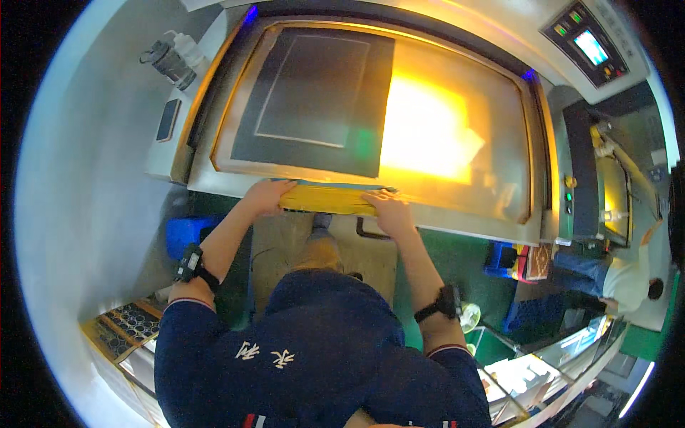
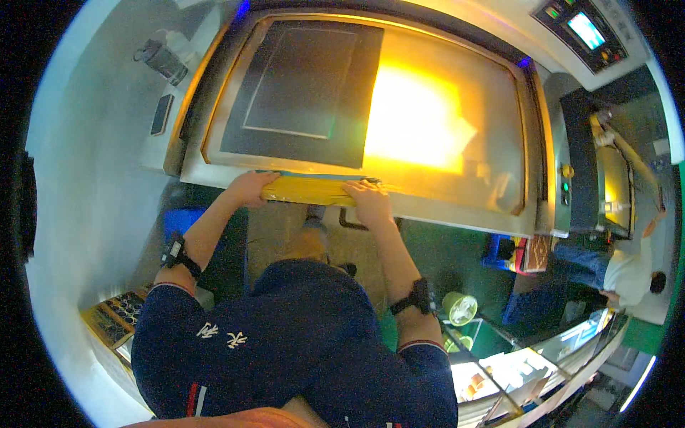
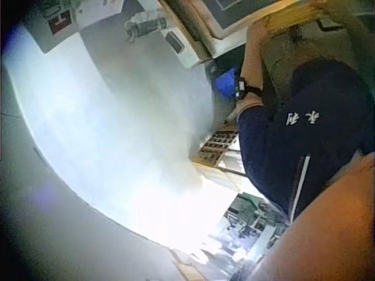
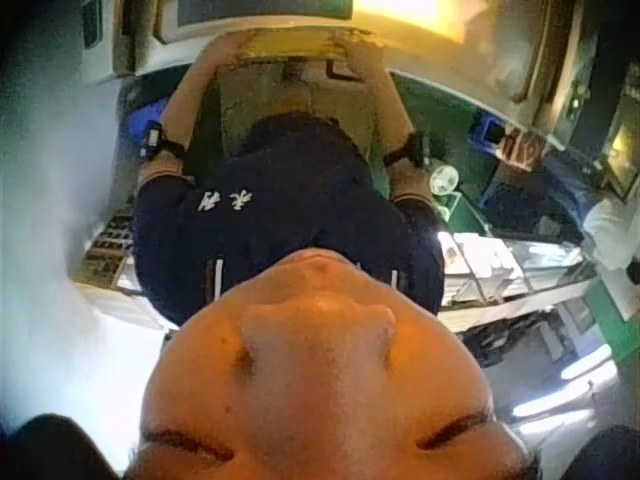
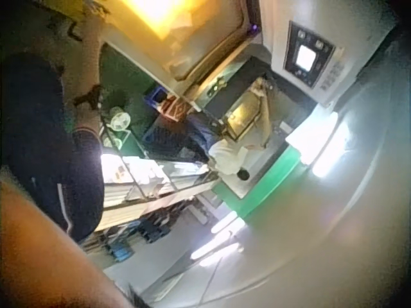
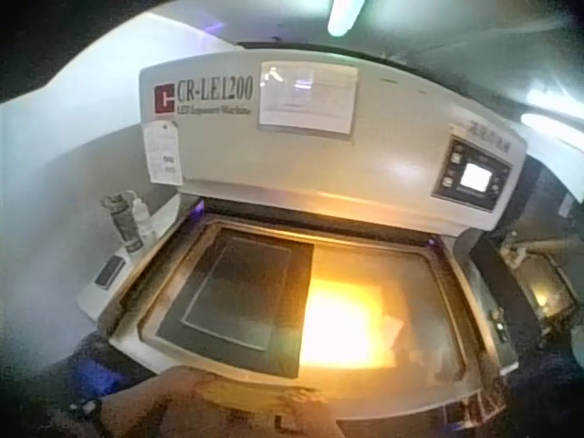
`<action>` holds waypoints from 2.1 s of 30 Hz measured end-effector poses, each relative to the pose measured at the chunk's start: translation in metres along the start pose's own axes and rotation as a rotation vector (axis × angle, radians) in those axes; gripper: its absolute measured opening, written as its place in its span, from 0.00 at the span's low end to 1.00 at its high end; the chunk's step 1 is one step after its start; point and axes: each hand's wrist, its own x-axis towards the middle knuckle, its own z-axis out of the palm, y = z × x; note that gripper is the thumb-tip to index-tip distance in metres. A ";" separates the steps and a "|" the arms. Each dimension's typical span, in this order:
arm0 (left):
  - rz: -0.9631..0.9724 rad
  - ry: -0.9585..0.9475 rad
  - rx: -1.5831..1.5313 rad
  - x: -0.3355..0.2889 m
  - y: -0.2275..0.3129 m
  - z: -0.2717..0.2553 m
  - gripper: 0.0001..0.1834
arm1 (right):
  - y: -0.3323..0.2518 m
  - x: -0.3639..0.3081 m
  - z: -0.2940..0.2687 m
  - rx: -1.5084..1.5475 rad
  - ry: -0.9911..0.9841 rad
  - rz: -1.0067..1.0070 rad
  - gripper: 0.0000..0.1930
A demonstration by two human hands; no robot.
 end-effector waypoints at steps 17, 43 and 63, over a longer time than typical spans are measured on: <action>-0.096 0.072 0.008 0.385 -0.242 -0.311 0.39 | 0.181 0.517 -0.068 -0.150 0.071 0.034 0.34; -0.025 -0.110 0.009 0.042 -0.103 -0.047 0.44 | -0.018 0.129 0.002 0.103 -0.381 -0.018 0.36; -0.122 0.094 -0.070 0.355 -0.172 -0.240 0.40 | 0.181 0.423 -0.085 0.128 -0.237 0.144 0.43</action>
